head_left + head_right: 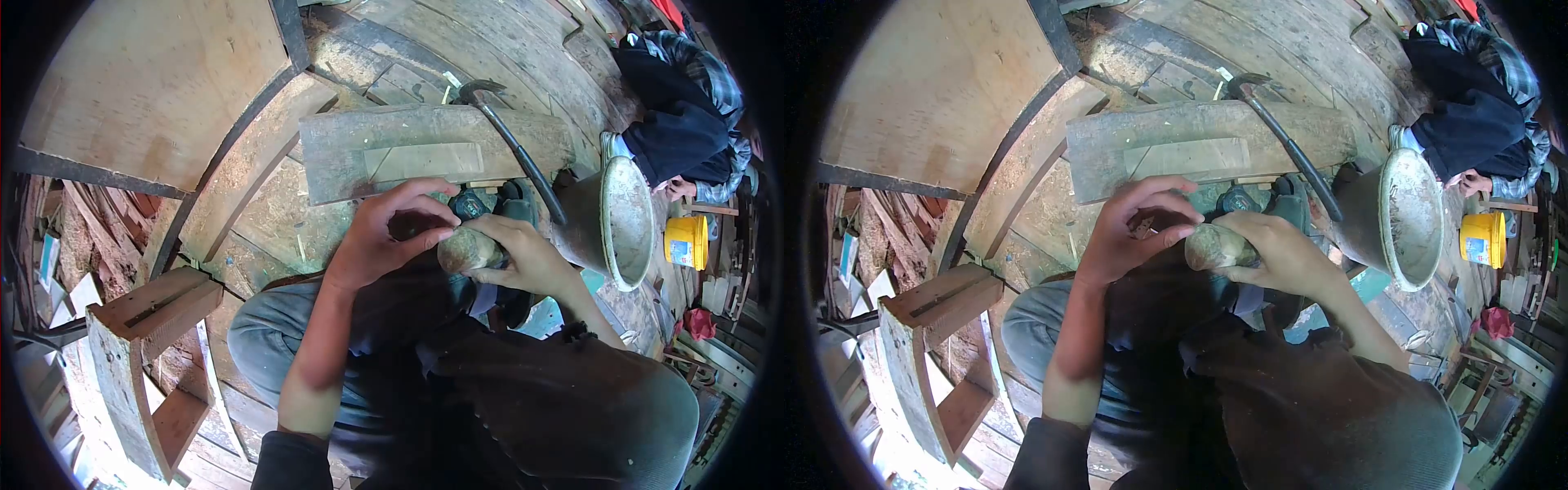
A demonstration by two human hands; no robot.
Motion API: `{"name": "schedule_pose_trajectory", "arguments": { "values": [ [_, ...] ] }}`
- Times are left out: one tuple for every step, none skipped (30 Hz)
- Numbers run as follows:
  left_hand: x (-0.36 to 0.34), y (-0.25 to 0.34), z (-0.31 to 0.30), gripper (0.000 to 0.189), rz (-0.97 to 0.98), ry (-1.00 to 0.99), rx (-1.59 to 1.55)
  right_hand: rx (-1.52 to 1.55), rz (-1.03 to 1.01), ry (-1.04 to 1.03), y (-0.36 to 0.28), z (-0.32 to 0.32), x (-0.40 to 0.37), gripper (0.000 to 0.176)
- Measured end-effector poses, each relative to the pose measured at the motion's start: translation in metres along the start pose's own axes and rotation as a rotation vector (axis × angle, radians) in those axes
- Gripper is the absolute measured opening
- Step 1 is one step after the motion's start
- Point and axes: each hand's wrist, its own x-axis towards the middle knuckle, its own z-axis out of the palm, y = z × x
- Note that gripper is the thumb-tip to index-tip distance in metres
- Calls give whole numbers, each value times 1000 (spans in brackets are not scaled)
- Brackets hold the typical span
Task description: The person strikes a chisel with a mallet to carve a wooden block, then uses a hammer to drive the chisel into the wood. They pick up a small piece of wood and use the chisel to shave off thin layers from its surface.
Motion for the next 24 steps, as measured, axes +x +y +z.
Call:
{"name": "schedule_pose_trajectory", "arguments": {
  "values": [
    [0,0,1,44,-17,-3,-33,-1,2,-12,0,-1,0,57],
    [0,0,1,44,-18,-3,-33,-1,4,-23,0,-1,0,57],
    [0,1,0,45,-28,-8,-25,-1,4,-23,0,-1,1,57],
    [0,2,0,45,-38,-13,-17,5,3,-25,-1,-1,1,56],
    [0,2,1,45,-38,-14,-17,10,1,-27,-1,-1,1,56],
    [0,1,1,46,-24,-12,-14,10,2,-27,-1,-2,0,56],
    [0,1,1,47,-9,-10,-10,7,-3,-32,-1,-2,1,55],
    [0,0,1,47,-10,-9,-10,4,-10,-37,-1,-2,1,54],
    [-1,0,0,47,6,-22,18,4,-10,-37,-1,-2,1,54],
    [-1,-1,0,47,22,-35,46,-4,-8,-40,0,-1,0,54],
    [-1,-2,0,47,22,-34,46,-12,-6,-43,0,0,0,54],
    [-1,-2,1,47,59,-23,98,-12,-7,-44,0,-1,0,54],
    [0,-3,1,47,96,-12,151,-3,6,-59,-2,-2,0,55],
    [0,-1,3,47,97,-12,151,7,18,-74,-2,-2,1,55],
    [-1,1,4,46,85,1,140,7,18,-74,-2,-2,0,55],
    [-1,3,6,45,74,14,130,-4,16,-75,-1,-1,0,56],
    [-1,5,6,45,74,13,130,-13,14,-76,-1,-1,0,56],
    [-2,6,5,46,75,10,166,-14,15,-76,0,0,0,56],
    [-2,7,6,47,75,6,202,-23,20,-83,0,0,0,56],
    [-3,6,6,47,75,6,201,-33,25,-91,0,0,0,56],
    [-3,6,7,49,95,5,253,-33,25,-91,-1,0,0,56],
    [-3,6,7,51,114,3,304,-41,36,-100,-3,-1,1,56],
    [-4,5,8,51,113,3,304,-50,47,-110,-5,-2,1,55],
    [-4,5,8,51,116,-2,364,-50,47,-110,-4,-1,0,55]
  ]
}}
